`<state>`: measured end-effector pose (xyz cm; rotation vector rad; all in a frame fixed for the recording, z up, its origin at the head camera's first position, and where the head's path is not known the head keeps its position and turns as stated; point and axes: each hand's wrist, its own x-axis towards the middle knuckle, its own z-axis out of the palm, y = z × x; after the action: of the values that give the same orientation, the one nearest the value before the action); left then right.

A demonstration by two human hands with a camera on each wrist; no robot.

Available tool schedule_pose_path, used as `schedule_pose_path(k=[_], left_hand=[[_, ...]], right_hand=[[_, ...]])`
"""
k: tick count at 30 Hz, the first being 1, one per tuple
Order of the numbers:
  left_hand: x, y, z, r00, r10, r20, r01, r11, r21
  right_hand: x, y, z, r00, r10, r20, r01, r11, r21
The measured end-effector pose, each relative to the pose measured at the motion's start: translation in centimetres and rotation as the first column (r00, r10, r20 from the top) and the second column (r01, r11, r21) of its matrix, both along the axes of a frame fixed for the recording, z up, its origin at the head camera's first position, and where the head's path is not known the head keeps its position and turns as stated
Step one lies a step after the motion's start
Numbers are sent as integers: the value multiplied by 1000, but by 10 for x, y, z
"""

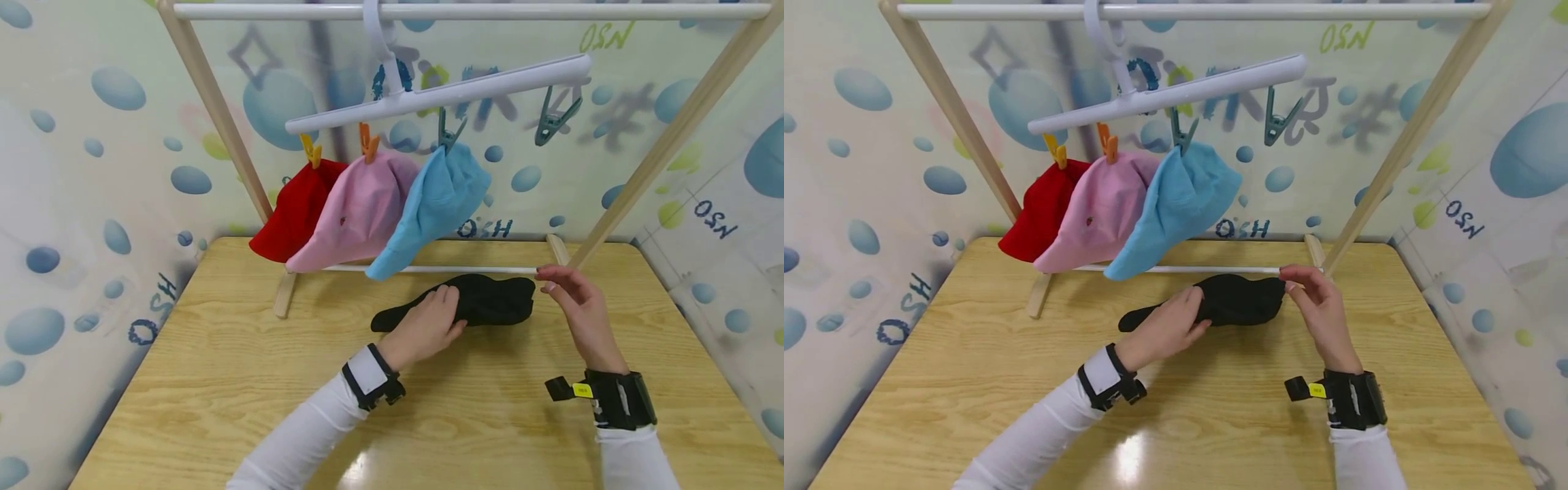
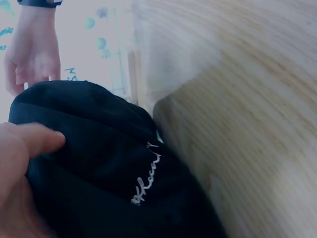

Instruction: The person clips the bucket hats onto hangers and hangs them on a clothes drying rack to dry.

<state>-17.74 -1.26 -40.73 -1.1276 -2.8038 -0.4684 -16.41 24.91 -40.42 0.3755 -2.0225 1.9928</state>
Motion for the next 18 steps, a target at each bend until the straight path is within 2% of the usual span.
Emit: schedule_pose_path(k=[3,11,13,18], left_hand=[[-1,-4,4,1000,-4,-16,4,1000,9],[-8,-4,18,998,-11,-65,20,990,142],[-9,-2,22,998,1,-69,13,981,194],[-11,5,32,997,33,-75,-6,943,332]], right_hand=[[-1,0,4,1000,11,-10,-11,1000,-7],[-14,-2,29,996,34,-82,-39,997,-65],[-17,-4,39,994,39,-105,-47,996,-75],[-23,-9,67,986,56,-156,-67,996,-63]])
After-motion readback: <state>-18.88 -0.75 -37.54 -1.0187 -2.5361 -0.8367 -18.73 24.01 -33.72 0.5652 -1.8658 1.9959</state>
